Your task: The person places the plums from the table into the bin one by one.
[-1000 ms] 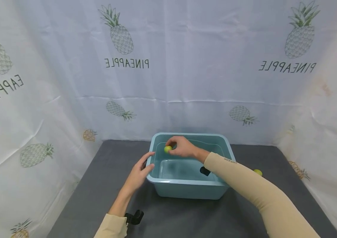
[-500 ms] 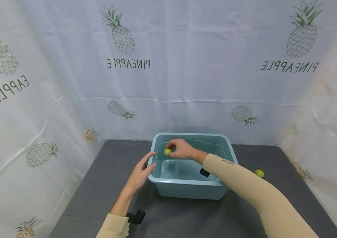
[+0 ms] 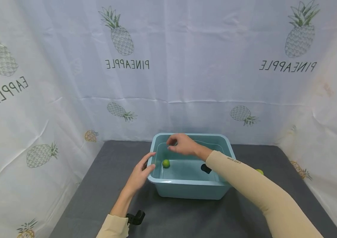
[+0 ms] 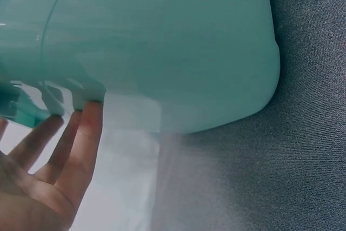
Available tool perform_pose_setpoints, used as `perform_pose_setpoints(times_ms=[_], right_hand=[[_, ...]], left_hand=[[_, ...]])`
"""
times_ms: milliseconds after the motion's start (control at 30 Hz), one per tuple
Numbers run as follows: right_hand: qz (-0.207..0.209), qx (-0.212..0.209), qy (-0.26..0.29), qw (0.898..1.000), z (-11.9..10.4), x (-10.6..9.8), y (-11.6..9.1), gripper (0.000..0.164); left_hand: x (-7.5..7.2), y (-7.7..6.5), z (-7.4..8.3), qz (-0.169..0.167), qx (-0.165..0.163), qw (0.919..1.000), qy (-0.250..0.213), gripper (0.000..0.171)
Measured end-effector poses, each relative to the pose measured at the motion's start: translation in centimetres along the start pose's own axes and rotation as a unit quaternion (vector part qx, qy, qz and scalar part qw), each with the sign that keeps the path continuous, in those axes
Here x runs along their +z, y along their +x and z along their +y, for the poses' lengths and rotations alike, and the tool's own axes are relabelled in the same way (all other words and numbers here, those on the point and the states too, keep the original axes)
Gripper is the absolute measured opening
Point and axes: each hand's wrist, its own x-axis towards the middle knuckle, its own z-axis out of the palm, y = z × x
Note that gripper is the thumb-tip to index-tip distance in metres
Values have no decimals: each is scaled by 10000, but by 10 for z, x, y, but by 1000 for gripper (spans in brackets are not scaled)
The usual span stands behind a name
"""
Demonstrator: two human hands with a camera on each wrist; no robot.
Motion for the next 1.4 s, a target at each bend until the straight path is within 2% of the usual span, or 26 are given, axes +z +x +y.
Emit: perform_pose_setpoints(times_ms=[200, 400, 667, 1033, 1400], right_hand=[[247, -135, 231, 9993, -17, -31, -15, 16], [415, -178, 284, 9986, -30, -63, -36, 14], [733, -286, 220, 9967, -40, -89, -65, 13], [1090, -593, -28, 9923, -39, -103, -104, 12], [1675, -488, -324, 9841, -35, -106, -141, 12]], left_hand=[[1, 0, 0, 3, -71, 10000, 4, 44], [1, 1, -1, 45, 9, 9999, 110, 43], [1, 1, 0, -34, -22, 10000, 14, 44], [0, 1, 1, 12, 2, 9999, 113, 42], [2, 0, 3, 76, -31, 9997, 224, 42]])
